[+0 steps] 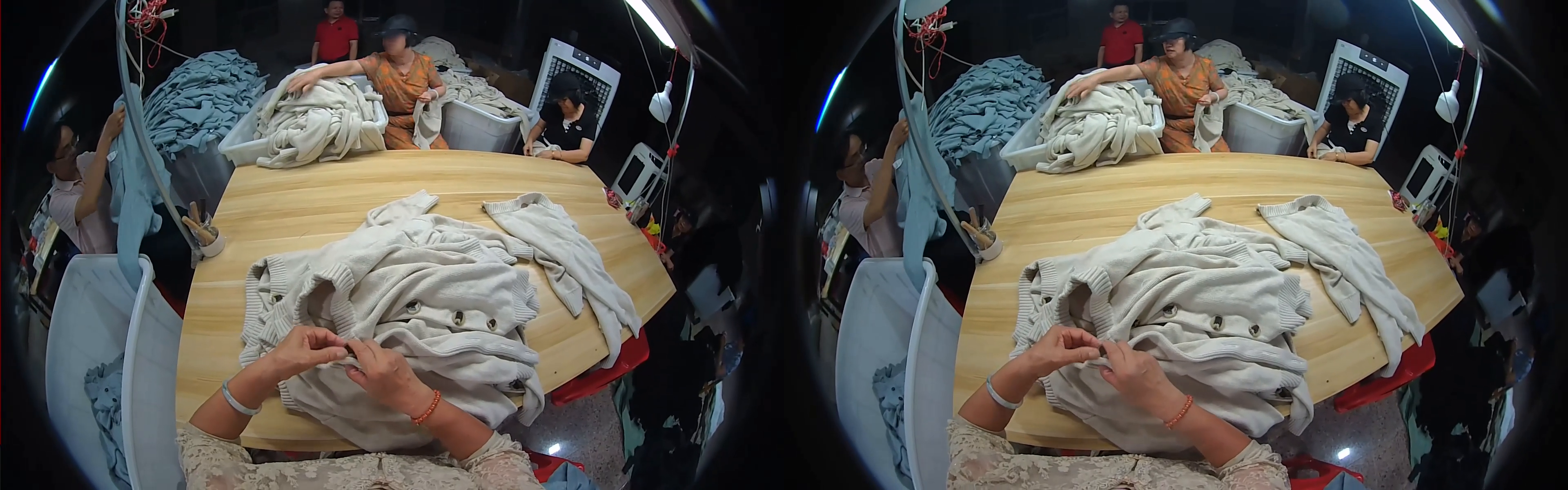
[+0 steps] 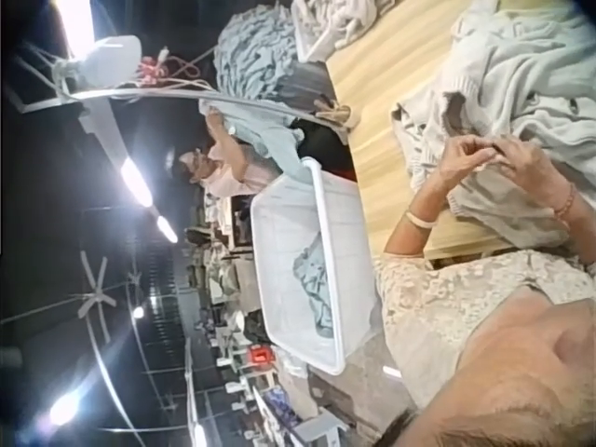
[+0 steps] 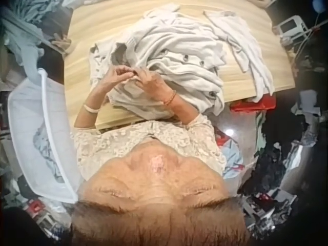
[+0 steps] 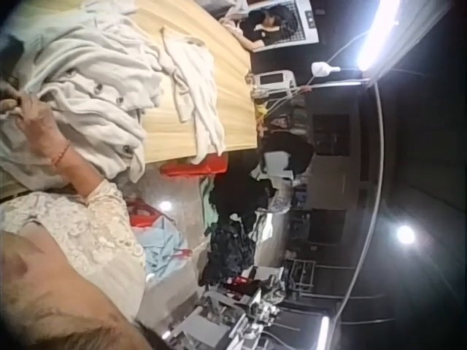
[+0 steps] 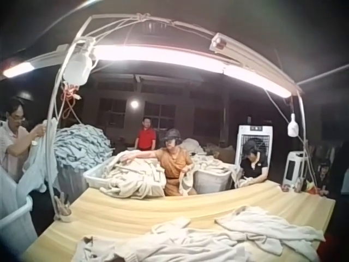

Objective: Trimming loose threads and inspecting knitted sweaters at a garment manufacturing facility.

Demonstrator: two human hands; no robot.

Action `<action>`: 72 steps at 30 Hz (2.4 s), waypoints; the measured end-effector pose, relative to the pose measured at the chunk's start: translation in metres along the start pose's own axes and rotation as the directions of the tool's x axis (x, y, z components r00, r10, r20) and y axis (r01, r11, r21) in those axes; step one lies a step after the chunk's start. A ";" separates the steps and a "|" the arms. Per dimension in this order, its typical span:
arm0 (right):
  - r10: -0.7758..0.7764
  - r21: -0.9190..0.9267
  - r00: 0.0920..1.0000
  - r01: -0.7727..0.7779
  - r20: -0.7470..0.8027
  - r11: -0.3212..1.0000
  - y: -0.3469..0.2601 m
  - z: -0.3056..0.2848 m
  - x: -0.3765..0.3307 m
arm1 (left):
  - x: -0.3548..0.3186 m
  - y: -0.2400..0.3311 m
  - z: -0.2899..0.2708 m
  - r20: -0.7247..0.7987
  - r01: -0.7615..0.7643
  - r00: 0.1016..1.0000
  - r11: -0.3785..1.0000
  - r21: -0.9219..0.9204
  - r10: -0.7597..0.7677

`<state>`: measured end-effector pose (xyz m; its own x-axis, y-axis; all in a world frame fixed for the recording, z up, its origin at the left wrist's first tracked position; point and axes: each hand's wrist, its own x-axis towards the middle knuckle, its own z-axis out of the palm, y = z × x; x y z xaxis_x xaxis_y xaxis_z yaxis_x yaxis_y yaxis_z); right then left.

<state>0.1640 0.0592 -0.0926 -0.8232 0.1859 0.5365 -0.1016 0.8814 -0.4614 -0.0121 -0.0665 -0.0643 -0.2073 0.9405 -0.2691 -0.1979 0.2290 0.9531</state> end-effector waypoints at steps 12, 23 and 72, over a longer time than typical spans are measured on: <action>0.100 0.111 0.987 -0.114 0.123 0.987 0.005 -0.004 0.009 | -0.008 -0.026 0.020 -0.053 -0.400 0.758 0.527 0.750 0.650; 0.100 0.138 0.994 -0.106 0.054 0.985 0.000 0.000 0.003 | -0.005 -0.029 0.035 -0.132 -0.325 0.688 0.465 0.823 0.714; 0.261 0.352 0.963 -0.266 0.064 0.897 0.016 -0.032 -0.001 | 0.071 0.046 0.013 0.037 -0.058 0.998 0.790 0.611 0.045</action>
<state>0.1812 0.0866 -0.0785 -0.8550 0.3815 0.3514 -0.0686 0.5884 -0.8057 -0.0234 0.0136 -0.0375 -0.1804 0.9585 -0.2207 0.4408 0.2794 0.8530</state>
